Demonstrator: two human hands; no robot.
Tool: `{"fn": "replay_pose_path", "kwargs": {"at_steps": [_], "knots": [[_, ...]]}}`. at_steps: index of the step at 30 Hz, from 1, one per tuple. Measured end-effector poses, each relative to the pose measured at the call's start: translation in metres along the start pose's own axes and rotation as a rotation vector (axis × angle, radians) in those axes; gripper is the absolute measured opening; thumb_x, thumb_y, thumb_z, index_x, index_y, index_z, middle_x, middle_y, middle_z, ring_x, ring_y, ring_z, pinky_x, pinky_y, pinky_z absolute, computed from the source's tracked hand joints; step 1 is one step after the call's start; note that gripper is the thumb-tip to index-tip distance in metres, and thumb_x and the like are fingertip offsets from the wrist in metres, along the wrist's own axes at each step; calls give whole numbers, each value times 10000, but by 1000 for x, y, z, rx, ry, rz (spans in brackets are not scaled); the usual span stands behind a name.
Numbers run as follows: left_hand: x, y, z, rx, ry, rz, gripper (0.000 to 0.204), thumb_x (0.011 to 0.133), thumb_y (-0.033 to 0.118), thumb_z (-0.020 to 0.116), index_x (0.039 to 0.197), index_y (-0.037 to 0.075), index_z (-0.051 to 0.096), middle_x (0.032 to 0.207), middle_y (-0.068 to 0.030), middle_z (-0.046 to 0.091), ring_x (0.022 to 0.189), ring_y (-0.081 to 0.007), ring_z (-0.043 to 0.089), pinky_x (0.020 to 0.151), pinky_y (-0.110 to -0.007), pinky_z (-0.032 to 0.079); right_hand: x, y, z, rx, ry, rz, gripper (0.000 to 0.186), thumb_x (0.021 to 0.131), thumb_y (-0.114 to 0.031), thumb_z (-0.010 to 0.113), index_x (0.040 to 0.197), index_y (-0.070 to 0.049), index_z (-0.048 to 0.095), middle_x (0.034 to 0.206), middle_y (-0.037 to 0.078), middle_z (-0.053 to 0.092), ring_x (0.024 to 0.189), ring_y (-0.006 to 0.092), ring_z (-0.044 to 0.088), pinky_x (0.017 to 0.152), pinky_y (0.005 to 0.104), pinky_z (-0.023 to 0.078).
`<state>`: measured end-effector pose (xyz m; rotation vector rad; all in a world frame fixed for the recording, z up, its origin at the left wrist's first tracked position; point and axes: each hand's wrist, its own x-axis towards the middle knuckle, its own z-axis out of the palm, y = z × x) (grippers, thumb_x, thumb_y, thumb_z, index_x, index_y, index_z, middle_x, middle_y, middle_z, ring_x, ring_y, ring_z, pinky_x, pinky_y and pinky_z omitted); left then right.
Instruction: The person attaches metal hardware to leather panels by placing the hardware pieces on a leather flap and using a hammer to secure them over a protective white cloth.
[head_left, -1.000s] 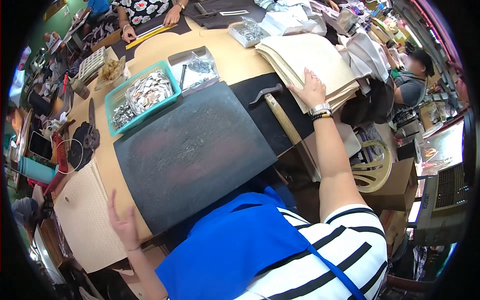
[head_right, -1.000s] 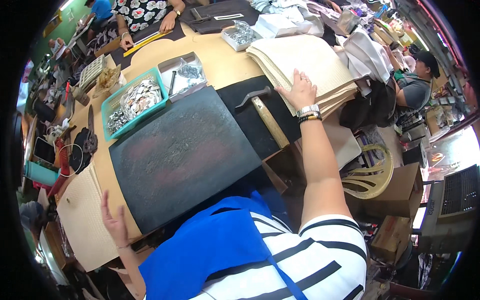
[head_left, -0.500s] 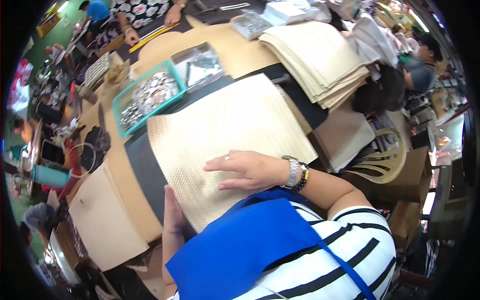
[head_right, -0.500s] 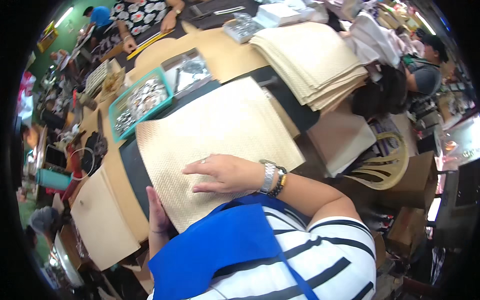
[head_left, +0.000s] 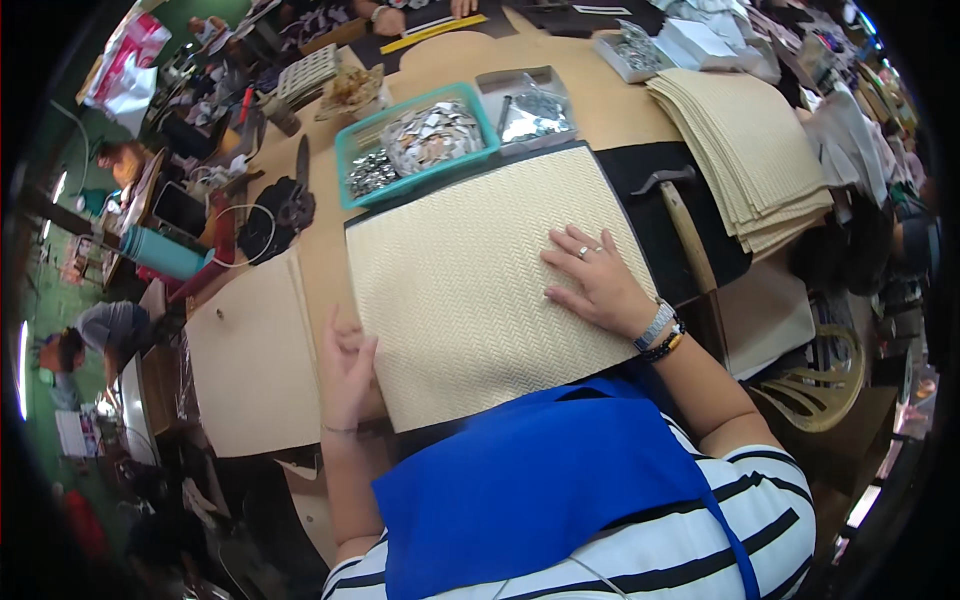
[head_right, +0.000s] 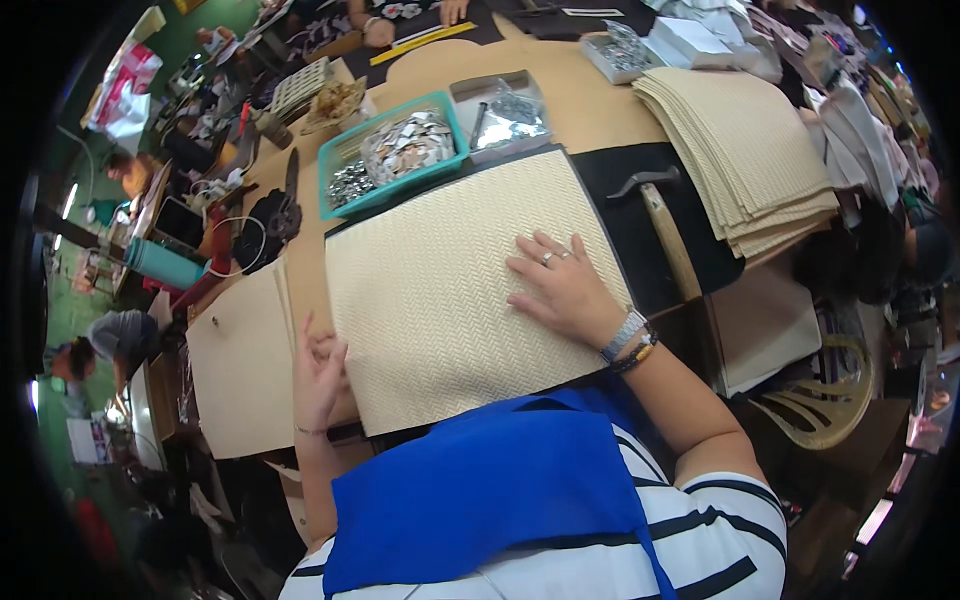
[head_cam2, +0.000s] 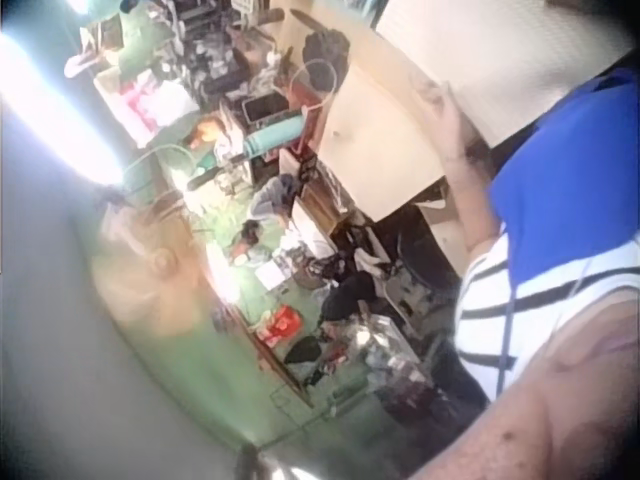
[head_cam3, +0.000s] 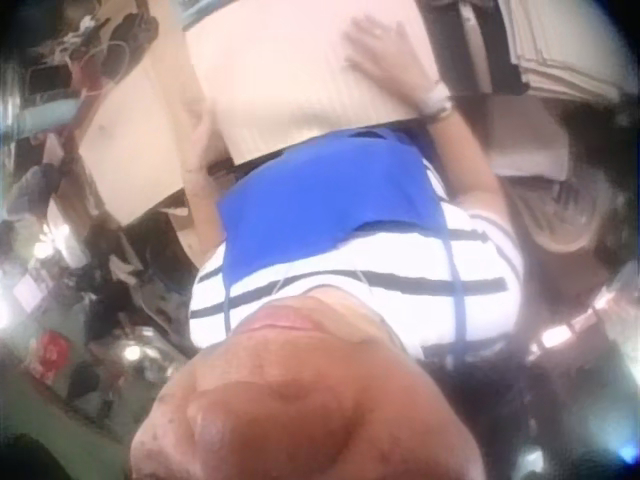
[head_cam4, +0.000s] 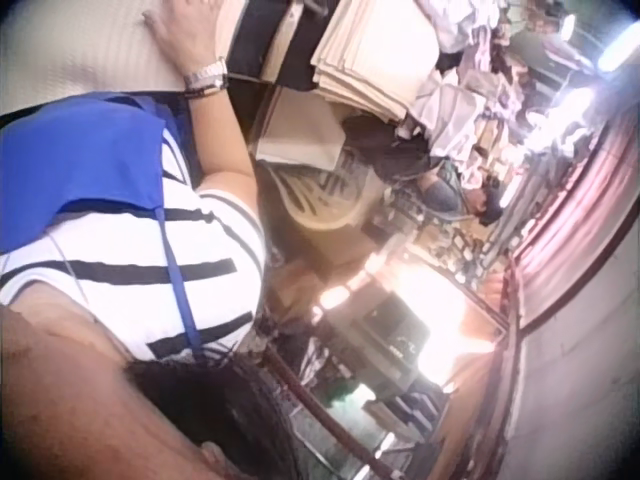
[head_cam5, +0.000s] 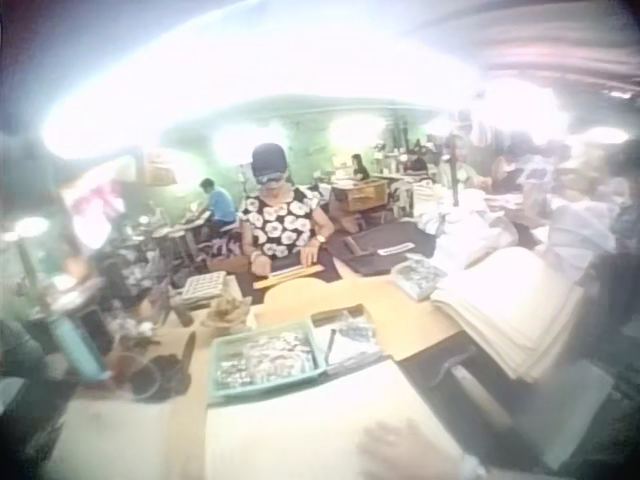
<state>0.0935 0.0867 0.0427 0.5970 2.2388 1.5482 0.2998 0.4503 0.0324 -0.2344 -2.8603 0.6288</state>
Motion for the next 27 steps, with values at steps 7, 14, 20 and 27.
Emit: {"fn": "replay_pose_path", "kwargs": {"at_steps": [7, 14, 20, 27], "knots": [[119, 47, -2, 678, 237, 351, 325, 988, 277, 714, 1254, 90, 732, 1087, -113, 738, 987, -292, 696, 862, -414, 551, -1, 0, -1, 4, 30, 5, 509, 999, -452, 678, 1398, -138, 646, 1565, 150, 537, 1509, 360, 421, 1239, 665, 219], [232, 48, 14, 1010, 300, 349, 229, 986, 290, 691, 1165, 177, 779, 1120, -117, 724, 999, -349, 712, 838, -479, 577, -2, -2, -3, 51, 53, 0, 486, 986, -442, 701, 1371, -146, 670, 1543, 146, 562, 1504, 354, 430, 1245, 647, 222], [249, 51, 27, 1096, 242, 284, 170, 946, 287, 737, 1082, 217, 809, 1120, -110, 716, 1018, -341, 716, 840, -463, 583, -4, 4, -1, 74, 85, -5, 481, 977, -442, 712, 1350, -140, 676, 1536, 137, 570, 1500, 355, 440, 1253, 637, 219], [232, 33, 24, 530, 332, 330, 193, 901, 210, 799, 1056, 96, 818, 1006, -119, 764, 889, -247, 739, 807, -370, 573, -5, 0, 1, 100, 110, -7, 474, 966, -434, 720, 1329, -130, 690, 1524, 124, 583, 1486, 328, 461, 1242, 644, 244]]}}
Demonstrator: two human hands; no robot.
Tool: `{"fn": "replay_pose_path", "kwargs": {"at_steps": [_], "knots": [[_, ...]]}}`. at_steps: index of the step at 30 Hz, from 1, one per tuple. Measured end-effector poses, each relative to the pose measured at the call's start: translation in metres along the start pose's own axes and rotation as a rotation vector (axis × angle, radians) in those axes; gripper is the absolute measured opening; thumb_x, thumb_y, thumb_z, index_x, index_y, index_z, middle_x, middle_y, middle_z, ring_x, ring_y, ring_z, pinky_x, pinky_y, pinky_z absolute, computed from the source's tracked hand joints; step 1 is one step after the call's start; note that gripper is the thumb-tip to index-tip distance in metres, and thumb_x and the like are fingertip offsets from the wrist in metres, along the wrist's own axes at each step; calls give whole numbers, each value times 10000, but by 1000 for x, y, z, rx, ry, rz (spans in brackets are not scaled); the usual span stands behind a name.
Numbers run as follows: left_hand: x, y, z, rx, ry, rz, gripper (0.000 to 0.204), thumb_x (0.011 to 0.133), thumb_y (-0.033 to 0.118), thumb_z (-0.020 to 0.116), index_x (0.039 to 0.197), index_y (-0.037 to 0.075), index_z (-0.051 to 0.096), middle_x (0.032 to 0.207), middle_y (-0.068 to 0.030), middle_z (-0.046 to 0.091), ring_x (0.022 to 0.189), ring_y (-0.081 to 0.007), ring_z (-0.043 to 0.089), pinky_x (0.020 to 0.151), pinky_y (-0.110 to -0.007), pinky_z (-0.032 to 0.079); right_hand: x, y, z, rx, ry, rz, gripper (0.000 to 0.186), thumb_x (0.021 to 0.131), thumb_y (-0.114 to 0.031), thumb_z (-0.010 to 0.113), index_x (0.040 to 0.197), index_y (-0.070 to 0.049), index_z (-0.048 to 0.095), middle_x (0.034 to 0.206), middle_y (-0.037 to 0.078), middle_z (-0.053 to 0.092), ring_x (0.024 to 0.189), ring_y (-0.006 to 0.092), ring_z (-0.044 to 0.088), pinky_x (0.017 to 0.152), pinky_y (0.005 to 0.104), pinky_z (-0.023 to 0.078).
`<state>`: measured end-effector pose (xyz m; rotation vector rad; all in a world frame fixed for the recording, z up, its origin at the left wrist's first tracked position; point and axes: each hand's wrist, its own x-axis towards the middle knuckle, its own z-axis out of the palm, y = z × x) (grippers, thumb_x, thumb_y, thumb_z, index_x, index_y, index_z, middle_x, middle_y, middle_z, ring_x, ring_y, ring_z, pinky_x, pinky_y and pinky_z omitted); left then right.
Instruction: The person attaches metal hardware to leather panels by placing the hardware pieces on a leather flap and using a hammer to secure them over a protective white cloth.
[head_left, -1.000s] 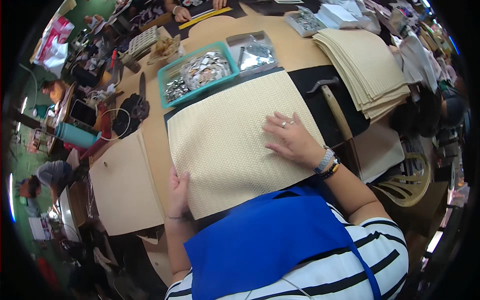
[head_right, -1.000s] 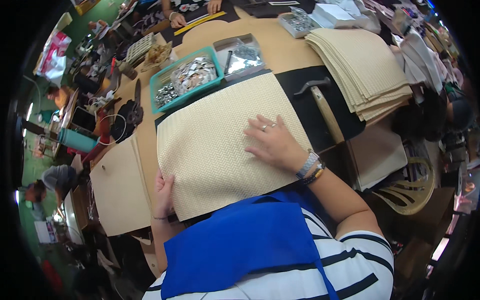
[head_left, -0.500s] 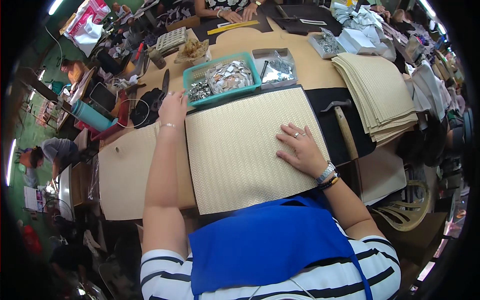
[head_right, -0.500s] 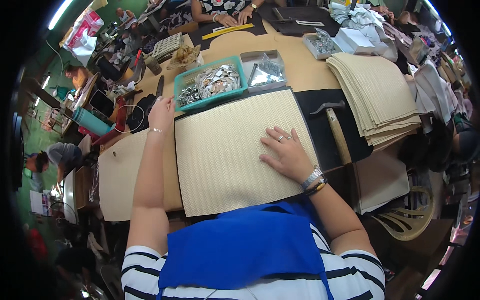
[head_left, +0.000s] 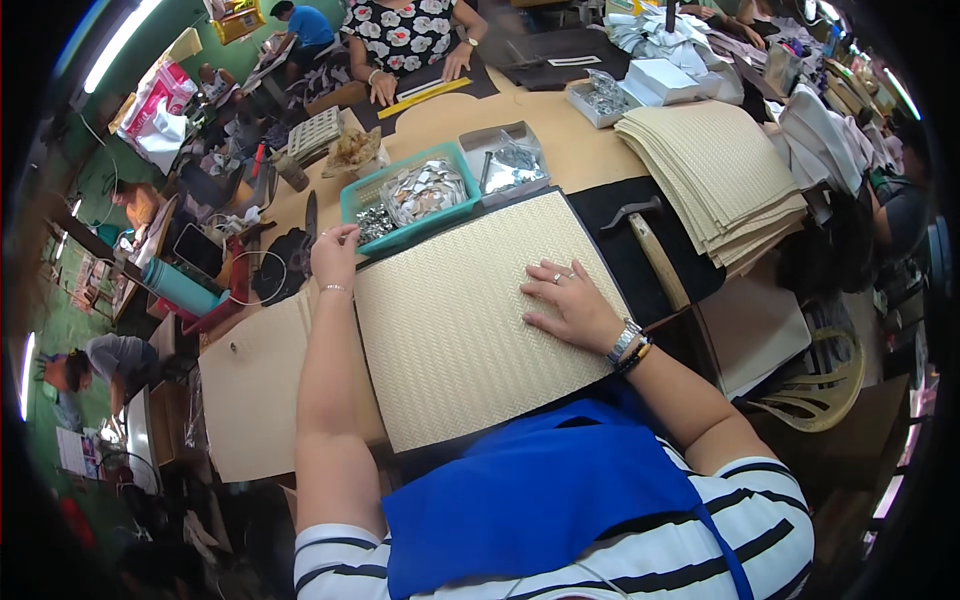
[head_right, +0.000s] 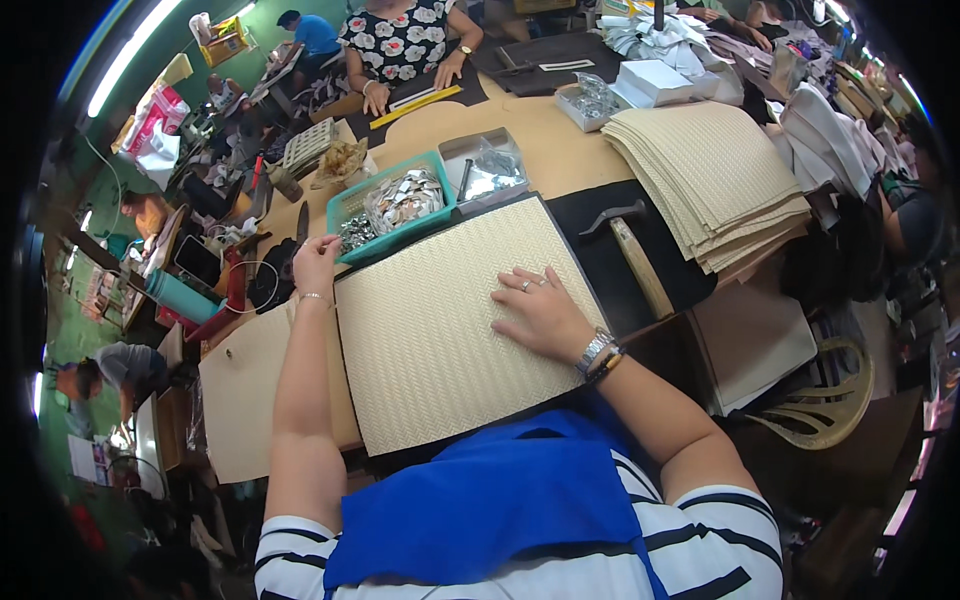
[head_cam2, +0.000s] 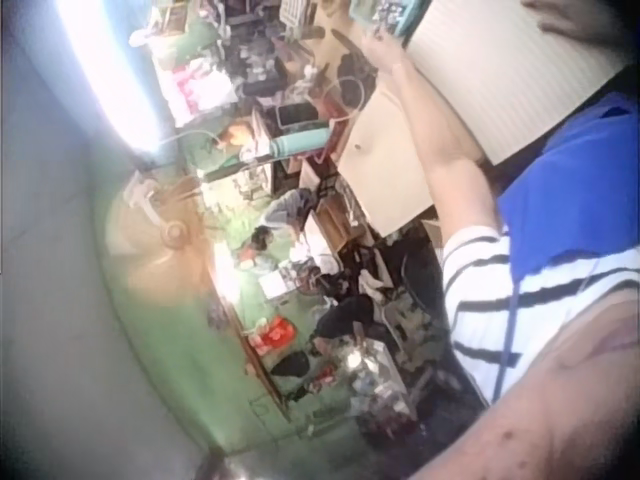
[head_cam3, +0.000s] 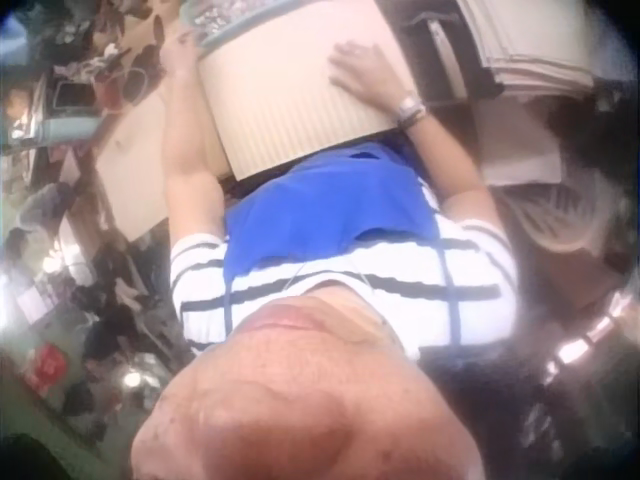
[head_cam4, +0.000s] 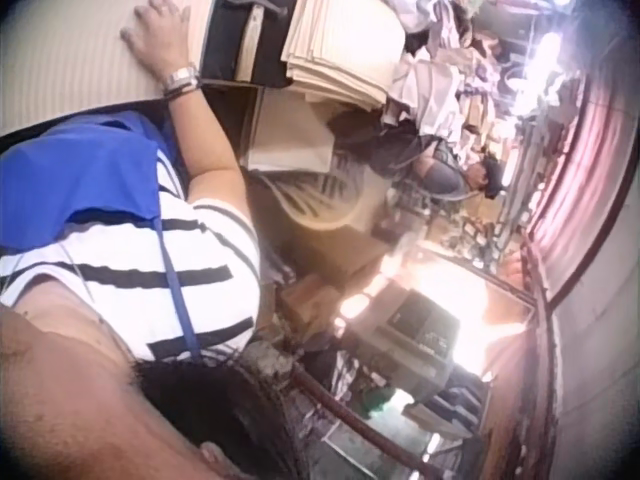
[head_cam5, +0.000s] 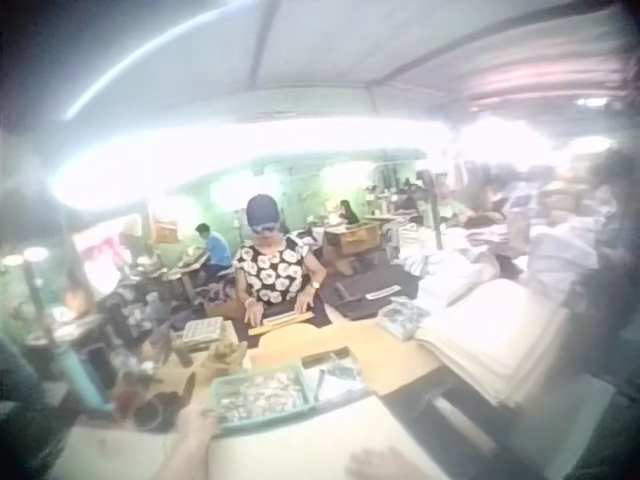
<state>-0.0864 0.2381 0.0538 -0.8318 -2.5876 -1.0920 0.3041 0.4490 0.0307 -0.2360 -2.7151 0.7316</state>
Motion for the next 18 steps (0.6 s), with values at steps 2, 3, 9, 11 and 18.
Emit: {"fn": "replay_pose_path", "kwargs": {"at_steps": [2, 3, 9, 11, 18], "knots": [[-11, -5, 2, -202, 99, 131, 214, 896, 128, 824, 1071, 7, 805, 993, -90, 768, 840, -159, 717, 767, -293, 567, 4, 3, 1, 8, 12, -12, 462, 963, -428, 725, 1314, -129, 696, 1518, 122, 588, 1484, 328, 464, 1241, 645, 247], [-27, 5, 15, -370, 80, 109, 196, 906, 119, 819, 1065, 6, 806, 1014, -79, 769, 848, -145, 715, 767, -282, 567, 1, 8, 3, 5, 5, 2, 457, 961, -425, 727, 1307, -128, 700, 1515, 120, 591, 1483, 328, 466, 1241, 645, 248], [-103, 75, 63, -867, -102, -65, 157, 958, 87, 788, 1082, -9, 796, 1099, -57, 767, 938, -101, 719, 811, -238, 577, 37, 6, 0, 219, -29, 51, 393, 950, -315, 768, 1269, -89, 722, 1344, 140, 692, 1240, 325, 654, 1099, 504, 462], [-109, 88, 74, -936, -176, -178, 183, 975, 105, 774, 1120, -6, 785, 1086, -60, 772, 947, -109, 729, 828, -236, 583, 67, -1, 5, 354, 6, 47, 382, 943, -238, 787, 1277, -68, 714, 1287, 137, 714, 1164, 301, 699, 1021, 433, 541], [-90, 100, 92, -1252, -291, -489, 219, 1004, 167, 753, 1183, 39, 750, 1074, -33, 770, 907, -101, 724, 795, -239, 592, 144, -4, 47, 767, 206, -17, 268, 919, -64, 793, 1177, -21, 735, 1131, 104, 747, 1051, 194, 748, 929, 324, 612]]}}
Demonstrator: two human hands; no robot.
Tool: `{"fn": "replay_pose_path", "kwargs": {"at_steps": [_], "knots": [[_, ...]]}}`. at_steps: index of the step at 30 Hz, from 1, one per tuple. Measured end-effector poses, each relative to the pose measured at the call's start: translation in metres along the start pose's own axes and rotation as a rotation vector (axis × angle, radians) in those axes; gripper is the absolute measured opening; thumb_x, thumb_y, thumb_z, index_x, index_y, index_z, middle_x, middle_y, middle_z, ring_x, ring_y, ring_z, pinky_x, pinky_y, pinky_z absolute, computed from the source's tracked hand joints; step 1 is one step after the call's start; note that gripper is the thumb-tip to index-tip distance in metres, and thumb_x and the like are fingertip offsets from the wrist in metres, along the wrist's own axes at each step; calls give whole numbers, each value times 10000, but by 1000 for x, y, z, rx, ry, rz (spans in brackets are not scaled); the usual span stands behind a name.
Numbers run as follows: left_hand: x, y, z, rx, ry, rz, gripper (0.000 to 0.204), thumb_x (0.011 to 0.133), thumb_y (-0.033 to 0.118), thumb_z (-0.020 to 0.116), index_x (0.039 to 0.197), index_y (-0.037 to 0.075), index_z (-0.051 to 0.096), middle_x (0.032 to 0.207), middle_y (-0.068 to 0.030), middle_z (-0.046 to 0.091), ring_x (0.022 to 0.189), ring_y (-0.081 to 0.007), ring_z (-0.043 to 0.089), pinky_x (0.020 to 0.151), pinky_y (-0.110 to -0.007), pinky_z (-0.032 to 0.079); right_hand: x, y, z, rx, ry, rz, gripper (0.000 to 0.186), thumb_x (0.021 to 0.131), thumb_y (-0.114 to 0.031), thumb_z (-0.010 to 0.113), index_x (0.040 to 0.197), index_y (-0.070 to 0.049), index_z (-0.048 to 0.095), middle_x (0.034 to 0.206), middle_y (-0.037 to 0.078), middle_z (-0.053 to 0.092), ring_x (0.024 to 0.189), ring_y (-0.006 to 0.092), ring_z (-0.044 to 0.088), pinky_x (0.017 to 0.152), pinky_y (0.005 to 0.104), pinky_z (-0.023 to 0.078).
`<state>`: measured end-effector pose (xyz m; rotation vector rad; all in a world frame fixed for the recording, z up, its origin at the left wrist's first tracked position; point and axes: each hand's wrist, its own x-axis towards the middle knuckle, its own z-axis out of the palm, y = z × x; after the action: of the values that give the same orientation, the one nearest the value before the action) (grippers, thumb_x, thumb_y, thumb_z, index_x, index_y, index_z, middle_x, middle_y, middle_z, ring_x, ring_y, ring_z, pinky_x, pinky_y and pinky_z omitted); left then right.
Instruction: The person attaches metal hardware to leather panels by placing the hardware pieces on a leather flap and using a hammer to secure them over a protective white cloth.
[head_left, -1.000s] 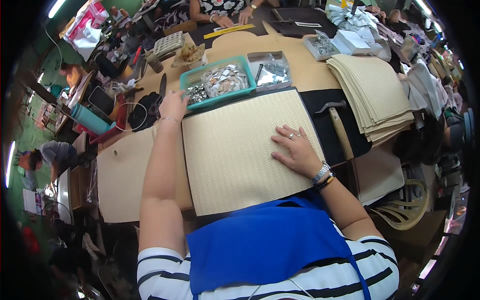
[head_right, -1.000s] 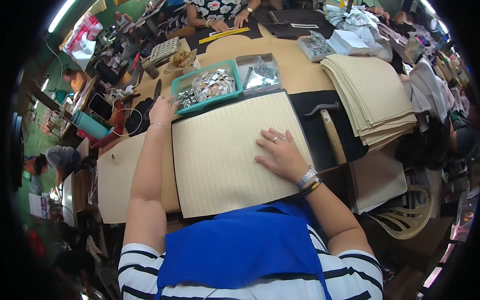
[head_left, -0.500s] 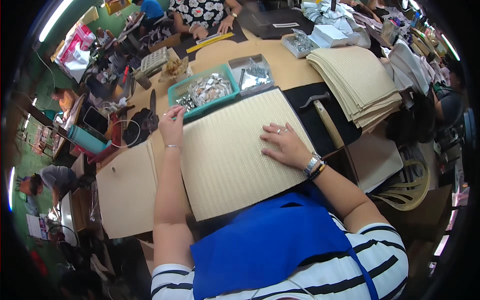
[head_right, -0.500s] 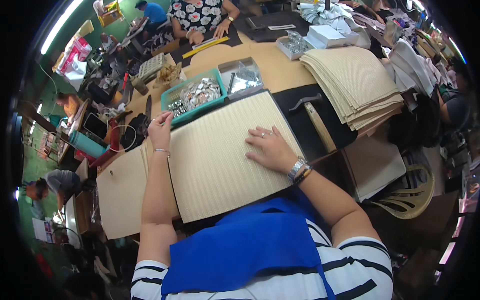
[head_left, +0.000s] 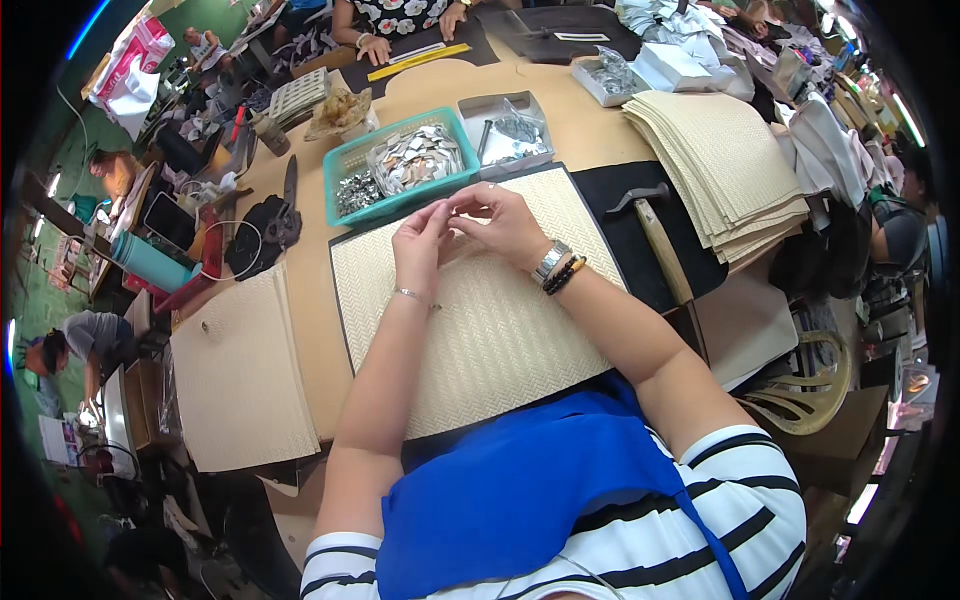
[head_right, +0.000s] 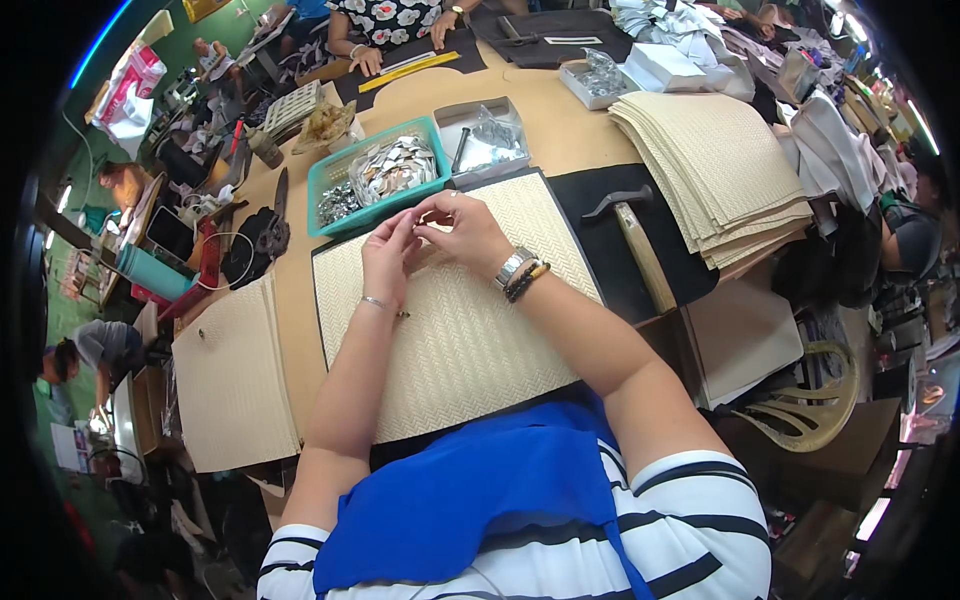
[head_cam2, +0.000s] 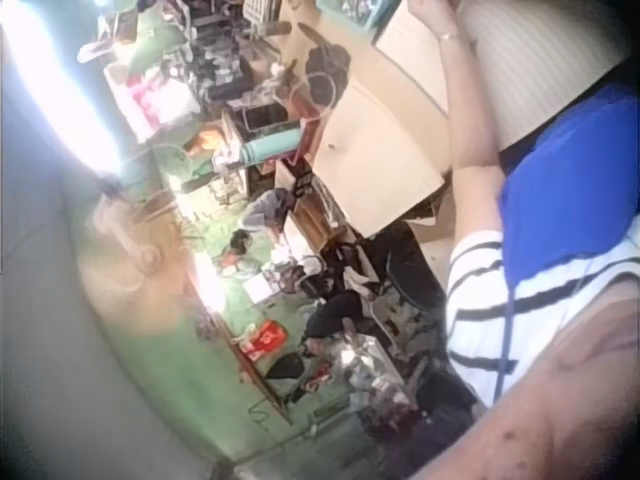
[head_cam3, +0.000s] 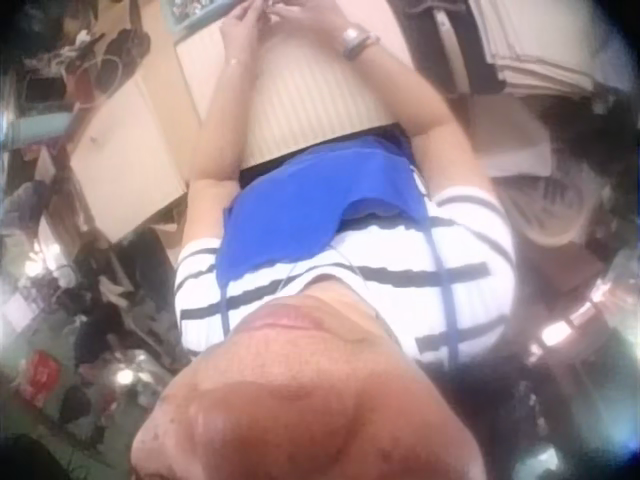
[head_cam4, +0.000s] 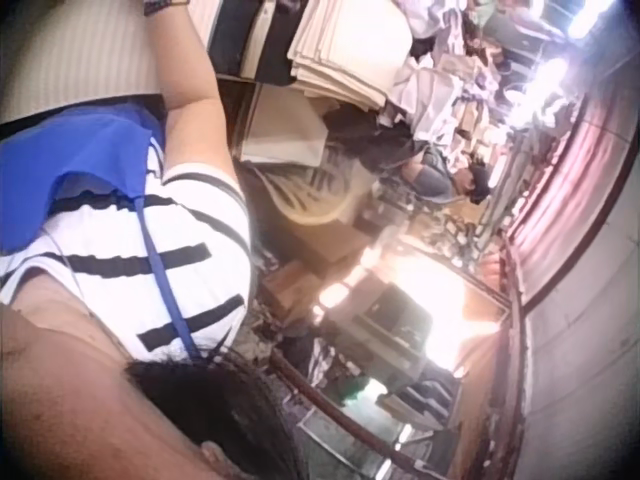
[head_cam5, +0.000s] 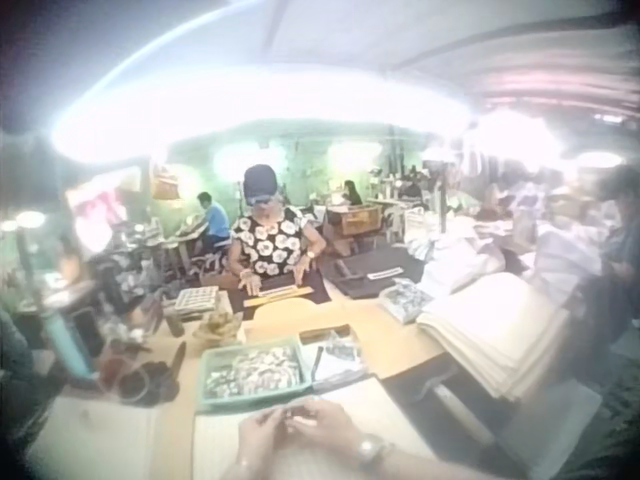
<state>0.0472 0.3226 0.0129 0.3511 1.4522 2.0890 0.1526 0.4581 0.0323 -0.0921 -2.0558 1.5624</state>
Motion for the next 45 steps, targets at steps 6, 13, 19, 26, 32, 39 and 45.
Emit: {"fn": "replay_pose_path", "kwargs": {"at_steps": [6, 13, 19, 26, 32, 39, 45], "knots": [[-5, 4, -1, 22, -28, -80, 304, 990, 147, 767, 1276, 67, 701, 1054, 4, 749, 899, -76, 705, 768, -215, 584, -6, 15, 2, 76, 56, -69, 196, 924, -23, 784, 1116, 0, 755, 1135, 100, 756, 1031, 156, 750, 920, 300, 622], [2, 13, -10, 98, -93, -32, 397, 948, 87, 804, 1323, 51, 678, 1015, -14, 758, 819, -19, 663, 666, -157, 513, -5, 13, 2, 118, 46, -77, 225, 925, 11, 770, 1149, -11, 766, 1164, 104, 757, 1048, 170, 750, 939, 299, 626], [5, 11, -12, 30, -120, -61, 442, 965, 58, 774, 1380, 48, 624, 1062, -39, 746, 918, -62, 682, 790, -202, 551, -1, 15, -1, 82, 30, -107, 234, 924, 9, 770, 1157, -14, 767, 1159, 104, 761, 1040, 160, 749, 925, 299, 632], [8, -6, -34, 1377, -41, 487, 546, 1058, 304, 626, 1551, 117, 486, 1419, -145, 624, 1377, -294, 547, 1192, -584, 342, 6, 14, -3, 38, 113, 117, 219, 928, -43, 790, 1141, -3, 762, 1065, 73, 786, 935, 122, 756, 816, 262, 617], [3, 7, -17, 1598, 74, 528, 477, 994, 370, 682, 1421, 163, 642, 1348, -100, 640, 1332, -330, 546, 1187, -735, 237, 5, 25, -7, -6, 68, 143, 237, 943, -23, 774, 1179, -1, 755, 1112, 68, 783, 962, 105, 742, 858, 256, 618], [9, 15, -28, 1096, -69, 340, 228, 1015, 337, 684, 1088, 140, 773, 987, -11, 772, 1064, -232, 706, 1260, -674, 34, 3, 18, -6, 65, 47, 155, 221, 940, -40, 780, 1158, -9, 758, 1058, 76, 792, 939, 110, 750, 845, 261, 619], [16, 7, -31, 792, -86, 344, 272, 1064, 345, 637, 1122, 118, 775, 925, 44, 787, 957, -114, 716, 1267, -600, -71, 2, 14, -6, 49, 44, 124, 201, 938, -44, 782, 1135, -12, 767, 1033, 77, 800, 916, 110, 758, 828, 261, 619]]}}
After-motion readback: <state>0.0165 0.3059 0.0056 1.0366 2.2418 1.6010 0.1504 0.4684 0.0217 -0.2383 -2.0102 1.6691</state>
